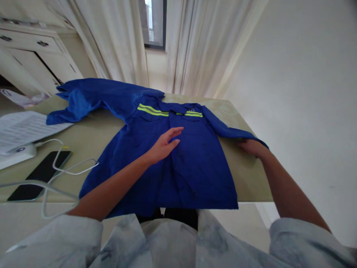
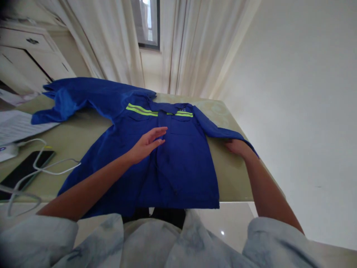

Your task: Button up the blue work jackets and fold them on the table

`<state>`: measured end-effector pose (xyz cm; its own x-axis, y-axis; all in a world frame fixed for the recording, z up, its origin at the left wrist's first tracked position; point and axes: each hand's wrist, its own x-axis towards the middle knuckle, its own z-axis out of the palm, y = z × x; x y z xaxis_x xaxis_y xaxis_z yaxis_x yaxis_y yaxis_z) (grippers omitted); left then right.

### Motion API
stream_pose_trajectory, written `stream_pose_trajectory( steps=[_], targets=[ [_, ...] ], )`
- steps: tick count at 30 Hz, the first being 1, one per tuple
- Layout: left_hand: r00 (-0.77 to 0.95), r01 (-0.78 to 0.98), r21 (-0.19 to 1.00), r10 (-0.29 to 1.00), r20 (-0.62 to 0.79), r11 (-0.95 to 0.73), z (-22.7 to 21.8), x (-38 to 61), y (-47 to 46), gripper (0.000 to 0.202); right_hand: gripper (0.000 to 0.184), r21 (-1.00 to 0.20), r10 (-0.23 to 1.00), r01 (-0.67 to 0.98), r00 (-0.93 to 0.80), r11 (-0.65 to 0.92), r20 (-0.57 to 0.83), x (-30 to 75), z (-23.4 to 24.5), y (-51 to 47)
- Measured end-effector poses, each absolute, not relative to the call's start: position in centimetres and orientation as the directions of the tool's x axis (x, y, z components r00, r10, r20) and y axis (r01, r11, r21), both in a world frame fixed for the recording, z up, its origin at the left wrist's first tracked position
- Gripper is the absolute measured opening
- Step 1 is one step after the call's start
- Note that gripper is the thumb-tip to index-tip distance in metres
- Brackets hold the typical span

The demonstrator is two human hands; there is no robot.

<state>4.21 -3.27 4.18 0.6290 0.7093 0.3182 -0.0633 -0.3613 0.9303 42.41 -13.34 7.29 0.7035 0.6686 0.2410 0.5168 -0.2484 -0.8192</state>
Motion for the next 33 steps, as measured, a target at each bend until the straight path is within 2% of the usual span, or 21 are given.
stream_pose_trajectory(
  steps=[2, 3, 5, 6, 8, 10, 11, 13, 16, 19, 24, 29, 33],
  targets=[
    [0.667, 0.015, 0.912, 0.683, 0.297, -0.411, 5.4, 1.4, -6.6, 0.040, 0.028, -0.755, 0.803, 0.594, 0.575, -0.277, 0.158, 38.8, 7.4, -17.1],
    [0.685, 0.111, 0.875, 0.674, 0.276, -0.471, 5.6, -0.4, -8.7, 0.032, 0.022, -0.683, 0.908, 0.697, 0.402, -0.218, 0.120, 36.3, 7.3, -19.2],
    [0.727, 0.300, 0.696, 0.629, 0.276, -0.652, 5.1, -4.0, -12.9, 0.020, 0.014, -0.623, 0.982, 0.782, 0.123, -0.005, 0.146, 30.3, 6.4, -23.4],
    [0.744, 0.378, 0.576, 0.609, 0.277, -0.724, 4.4, -5.7, -15.0, 0.022, 0.016, -0.624, 0.983, 0.775, 0.020, 0.101, 0.184, 27.2, 5.6, -25.1],
    [0.738, 0.520, 0.331, 0.609, 0.292, -0.788, 2.3, -8.4, -18.3, 0.033, 0.048, -0.588, 0.962, 0.783, -0.047, 0.202, 0.268, 22.0, 3.7, -27.4],
    [0.718, 0.591, 0.149, 0.602, 0.349, -0.792, 0.3, -10.3, -20.5, 0.033, 0.057, -0.555, 0.941, 0.804, -0.013, 0.212, 0.339, 18.7, 1.7, -28.1],
    [0.713, 0.597, 0.108, 0.588, 0.383, -0.795, -0.4, -10.9, -21.1, 0.032, 0.056, -0.566, 0.934, 0.798, 0.011, 0.207, 0.357, 17.8, 1.0, -28.1],
    [0.704, 0.562, 0.132, 0.556, 0.443, -0.817, -0.9, -11.5, -21.5, 0.030, 0.053, -0.649, 0.932, 0.729, 0.044, 0.216, 0.360, 16.9, 0.1, -27.7],
    [0.646, 0.481, 0.298, 0.563, 0.515, -0.825, -0.2, -11.0, -21.4, 0.023, 0.050, -0.775, 0.930, 0.579, 0.074, 0.254, 0.361, 15.9, 0.1, -27.2],
    [0.551, 0.483, 0.379, 0.610, 0.569, -0.790, 0.7, -9.6, -21.1, 0.024, 0.035, -0.753, 0.900, 0.575, 0.063, 0.320, 0.431, 14.3, 0.4, -27.0],
    [0.608, 0.505, 0.316, 0.590, 0.531, -0.804, 0.8, -8.4, -20.7, 0.024, 0.015, -0.652, 0.861, 0.677, 0.052, 0.342, 0.506, 12.7, -0.4, -26.8],
    [0.614, 0.526, 0.256, 0.570, 0.547, -0.811, 0.4, -8.7, -20.8, 0.026, 0.015, -0.684, 0.831, 0.619, 0.089, 0.385, 0.549, 13.2, -0.7, -27.0],
    [0.580, 0.508, 0.268, 0.556, 0.596, -0.818, 0.5, -8.1, -20.8, 0.026, 0.014, -0.683, 0.821, 0.617, 0.103, 0.391, 0.562, 13.5, -0.2, -27.2]
  ],
)
